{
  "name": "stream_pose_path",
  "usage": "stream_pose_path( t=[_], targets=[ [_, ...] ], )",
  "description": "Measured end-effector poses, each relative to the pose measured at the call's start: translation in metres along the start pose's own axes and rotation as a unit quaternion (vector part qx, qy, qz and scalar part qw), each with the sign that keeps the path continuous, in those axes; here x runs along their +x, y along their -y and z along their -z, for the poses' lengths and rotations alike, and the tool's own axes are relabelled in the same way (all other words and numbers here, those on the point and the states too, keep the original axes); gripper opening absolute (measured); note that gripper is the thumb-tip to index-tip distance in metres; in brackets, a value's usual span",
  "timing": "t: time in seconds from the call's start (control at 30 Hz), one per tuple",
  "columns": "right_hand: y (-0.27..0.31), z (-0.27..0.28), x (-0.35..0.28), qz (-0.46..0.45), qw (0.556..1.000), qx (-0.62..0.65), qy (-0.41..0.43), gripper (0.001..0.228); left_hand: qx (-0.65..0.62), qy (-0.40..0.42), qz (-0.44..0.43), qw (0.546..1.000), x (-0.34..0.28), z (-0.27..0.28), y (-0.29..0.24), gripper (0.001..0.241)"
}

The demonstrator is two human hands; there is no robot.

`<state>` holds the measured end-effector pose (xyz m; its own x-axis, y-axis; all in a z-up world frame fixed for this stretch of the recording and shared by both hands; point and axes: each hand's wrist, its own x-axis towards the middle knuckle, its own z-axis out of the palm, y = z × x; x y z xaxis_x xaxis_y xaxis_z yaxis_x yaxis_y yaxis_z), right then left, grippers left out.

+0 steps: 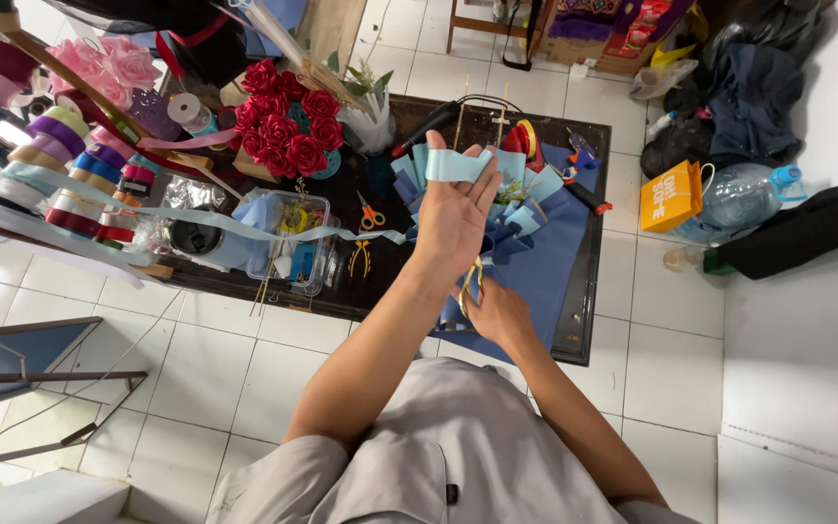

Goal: The person folds a light blue ribbon into loops and ties it into a bow by hand. They then attach the bow to a blue-wrapped bouquet and trim the ribbon ends using scissors.

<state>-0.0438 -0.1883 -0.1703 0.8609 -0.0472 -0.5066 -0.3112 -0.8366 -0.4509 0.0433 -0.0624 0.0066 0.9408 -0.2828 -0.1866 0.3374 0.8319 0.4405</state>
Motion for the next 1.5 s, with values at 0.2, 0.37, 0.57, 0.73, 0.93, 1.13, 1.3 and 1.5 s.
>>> stream_pose_path(
  t=[0.2,0.37,0.57,0.73,0.93,1.13,1.3,1.5],
  targets=[
    [0.003,0.005,0.031,0.015,0.999,-0.021,-0.046,0.055,-0.102,0.022,0.006,0.995,-0.023,0.016,0.002,0.109],
    [0.024,0.048,0.016,-0.007,0.998,-0.042,-0.051,0.067,-0.124,-0.022,0.023,0.992,-0.064,0.029,-0.024,0.120],
    [0.015,0.051,0.000,-0.073,0.993,-0.079,-0.052,0.074,-0.155,-0.138,-0.039,0.977,-0.066,0.149,-0.019,0.115],
    [0.002,0.032,0.001,-0.027,0.969,-0.138,-0.204,0.051,-0.164,-0.167,-0.045,0.971,-0.064,0.185,-0.002,0.112],
    [-0.027,0.015,0.013,-0.024,0.944,-0.186,-0.271,0.051,-0.162,-0.197,-0.034,0.966,-0.063,0.197,0.006,0.108],
    [-0.047,0.005,0.024,-0.018,0.931,-0.198,-0.307,0.052,-0.153,-0.199,-0.026,0.968,-0.067,0.203,0.008,0.111],
    [-0.045,0.006,0.019,-0.012,0.927,-0.204,-0.314,0.056,-0.160,-0.205,-0.024,0.965,-0.068,0.208,0.010,0.110],
    [-0.064,-0.002,0.033,0.018,0.910,-0.226,-0.346,0.054,-0.149,-0.201,-0.024,0.968,-0.064,0.216,0.014,0.113]
  ],
)
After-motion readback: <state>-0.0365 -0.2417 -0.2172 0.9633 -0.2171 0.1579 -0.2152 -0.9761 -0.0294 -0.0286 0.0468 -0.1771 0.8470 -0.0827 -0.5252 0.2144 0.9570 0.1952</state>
